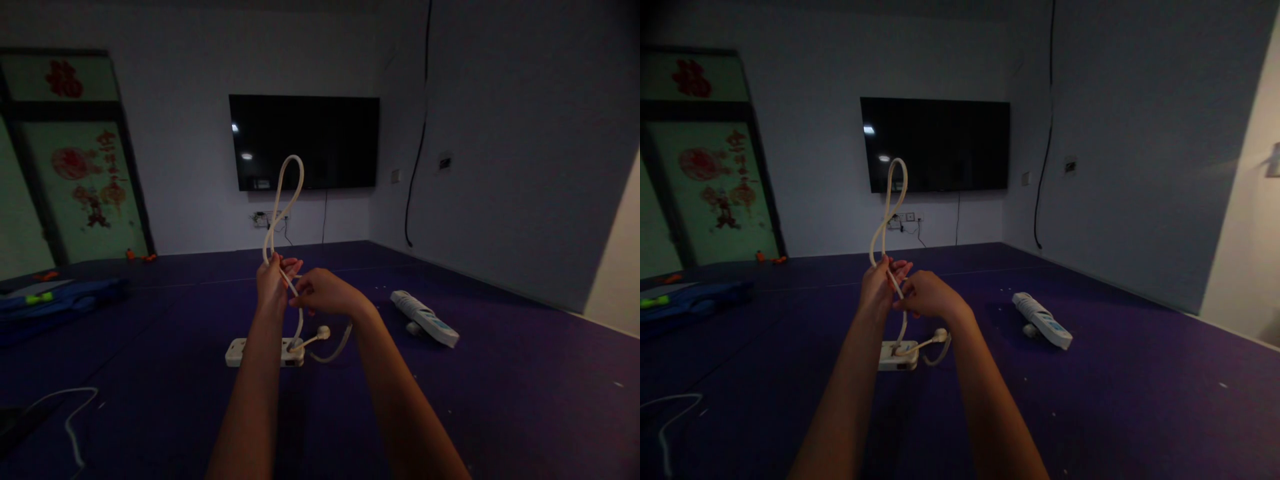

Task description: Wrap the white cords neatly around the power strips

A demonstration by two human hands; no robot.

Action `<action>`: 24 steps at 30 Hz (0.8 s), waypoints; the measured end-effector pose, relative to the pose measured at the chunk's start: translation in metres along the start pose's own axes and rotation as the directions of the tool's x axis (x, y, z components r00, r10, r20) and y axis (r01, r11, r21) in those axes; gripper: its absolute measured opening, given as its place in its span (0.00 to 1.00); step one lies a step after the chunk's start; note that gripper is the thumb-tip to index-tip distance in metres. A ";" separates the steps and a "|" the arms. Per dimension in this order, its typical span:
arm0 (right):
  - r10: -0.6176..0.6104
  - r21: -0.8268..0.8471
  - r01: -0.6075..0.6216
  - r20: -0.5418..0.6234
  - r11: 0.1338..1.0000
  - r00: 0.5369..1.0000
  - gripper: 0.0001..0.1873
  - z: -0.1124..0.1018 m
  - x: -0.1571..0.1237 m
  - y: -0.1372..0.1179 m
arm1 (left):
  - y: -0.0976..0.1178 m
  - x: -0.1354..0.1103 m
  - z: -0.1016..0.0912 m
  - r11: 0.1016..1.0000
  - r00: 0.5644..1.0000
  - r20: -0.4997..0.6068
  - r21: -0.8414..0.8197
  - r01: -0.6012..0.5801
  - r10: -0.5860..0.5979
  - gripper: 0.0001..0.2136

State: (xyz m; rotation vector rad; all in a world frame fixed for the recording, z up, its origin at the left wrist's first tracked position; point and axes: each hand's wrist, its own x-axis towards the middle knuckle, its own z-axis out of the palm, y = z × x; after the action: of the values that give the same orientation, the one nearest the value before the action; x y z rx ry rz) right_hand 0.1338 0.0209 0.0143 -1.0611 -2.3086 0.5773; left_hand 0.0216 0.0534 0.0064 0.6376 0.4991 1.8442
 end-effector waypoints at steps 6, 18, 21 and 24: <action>0.063 0.121 -0.057 -0.041 0.991 0.997 0.04 0.001 -0.001 -0.007 | 0.003 0.000 -0.005 0.978 0.991 0.134 0.204 -0.032 0.004 0.07; 0.177 0.371 -0.077 -0.243 0.925 0.954 0.07 0.000 0.005 0.005 | 0.005 0.000 -0.008 0.898 0.986 0.150 0.420 -0.132 0.075 0.11; 0.185 0.427 -0.053 -0.275 0.903 0.944 0.07 0.003 0.010 0.009 | 0.004 -0.003 -0.007 0.865 0.982 0.181 0.483 -0.135 0.052 0.13; 0.163 0.414 -0.011 -0.332 0.910 0.929 0.07 0.006 0.015 0.013 | 0.000 -0.006 -0.005 0.853 0.981 0.187 0.502 -0.143 0.055 0.13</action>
State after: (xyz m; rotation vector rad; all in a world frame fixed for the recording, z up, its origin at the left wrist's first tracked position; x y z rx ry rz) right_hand 0.1292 0.0392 0.0064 -0.9749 -1.7304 0.7849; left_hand 0.0202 0.0480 0.0010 1.1884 0.8747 1.7354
